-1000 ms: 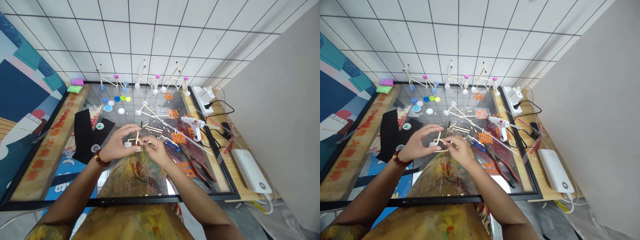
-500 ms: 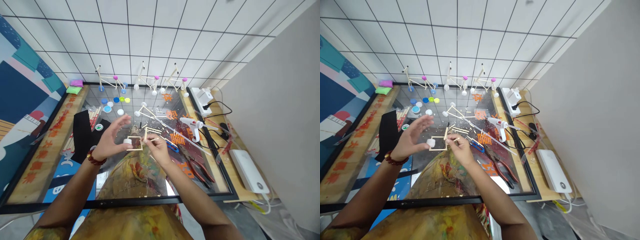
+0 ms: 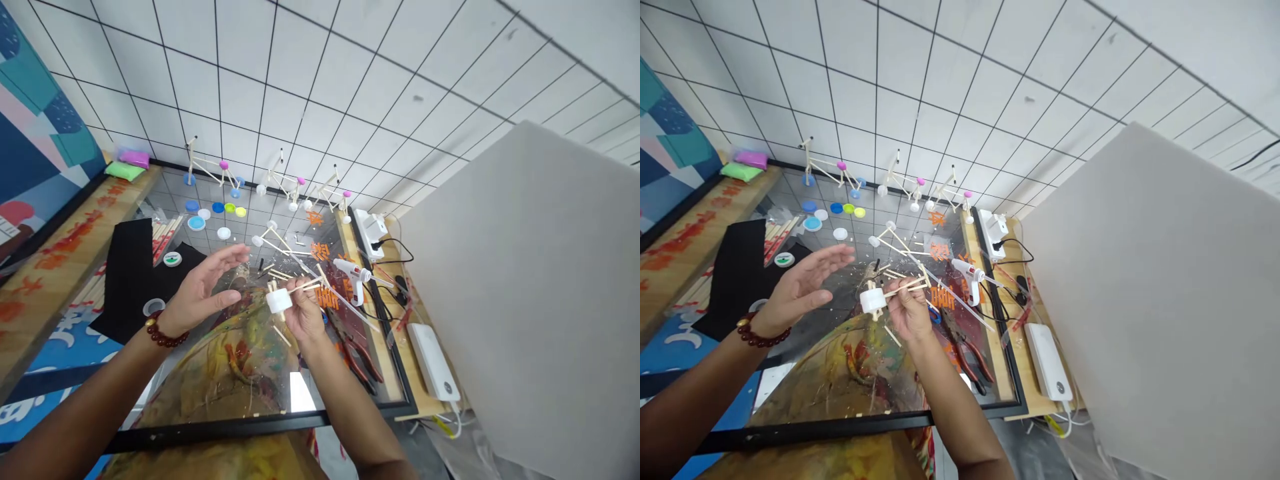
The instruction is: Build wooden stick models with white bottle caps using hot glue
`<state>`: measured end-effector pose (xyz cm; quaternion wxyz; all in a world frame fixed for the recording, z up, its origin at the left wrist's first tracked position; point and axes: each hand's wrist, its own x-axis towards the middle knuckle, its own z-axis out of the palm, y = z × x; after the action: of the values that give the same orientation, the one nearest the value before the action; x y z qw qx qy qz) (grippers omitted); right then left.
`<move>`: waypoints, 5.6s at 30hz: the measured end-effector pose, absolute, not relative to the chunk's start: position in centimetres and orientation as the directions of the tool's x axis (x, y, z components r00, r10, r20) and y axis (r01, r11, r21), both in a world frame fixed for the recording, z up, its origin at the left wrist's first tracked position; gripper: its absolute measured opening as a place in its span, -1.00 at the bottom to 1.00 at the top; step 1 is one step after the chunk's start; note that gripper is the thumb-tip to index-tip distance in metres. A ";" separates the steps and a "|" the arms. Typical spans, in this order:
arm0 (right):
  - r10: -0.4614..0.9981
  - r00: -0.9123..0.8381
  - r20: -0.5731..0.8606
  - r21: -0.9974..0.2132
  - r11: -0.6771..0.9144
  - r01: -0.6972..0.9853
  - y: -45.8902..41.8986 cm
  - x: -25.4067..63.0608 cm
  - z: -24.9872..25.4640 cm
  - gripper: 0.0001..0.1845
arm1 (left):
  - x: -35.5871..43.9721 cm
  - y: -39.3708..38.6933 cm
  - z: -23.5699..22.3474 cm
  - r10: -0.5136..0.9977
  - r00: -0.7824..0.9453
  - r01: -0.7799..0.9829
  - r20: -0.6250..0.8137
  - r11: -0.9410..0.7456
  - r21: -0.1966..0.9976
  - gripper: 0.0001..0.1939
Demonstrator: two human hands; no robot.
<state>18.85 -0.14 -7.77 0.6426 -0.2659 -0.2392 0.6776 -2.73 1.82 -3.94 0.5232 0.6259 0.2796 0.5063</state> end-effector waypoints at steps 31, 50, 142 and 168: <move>0.927 -0.146 0.345 -0.883 0.373 0.283 -1.1 18.0 -10.4 -0.91 | -2.0 1.0 -1.9 0.774 0.530 0.381 0.348 -0.583 0.717 -0.33; 0.922 -0.160 0.353 -0.878 0.385 0.283 -0.8 18.0 -10.5 -0.90 | -1.7 1.5 -2.6 0.809 0.484 0.360 0.332 -0.531 0.767 -0.59; 0.949 -0.316 0.002 -0.584 0.258 0.770 -7.7 25.2 -7.8 -0.96 | -1.4 1.5 -2.9 0.853 0.435 0.343 0.288 -0.453 0.823 -0.60; 0.983 -0.184 0.012 -0.769 0.127 0.626 -7.0 25.7 -6.9 -0.77 | -1.6 1.4 -2.9 0.866 0.429 0.371 0.257 -0.428 0.824 -0.36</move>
<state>25.71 -6.97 -6.90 0.2753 -0.5762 -0.6982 0.3236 -1.59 1.42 -2.91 0.3519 0.7684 0.4025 0.3517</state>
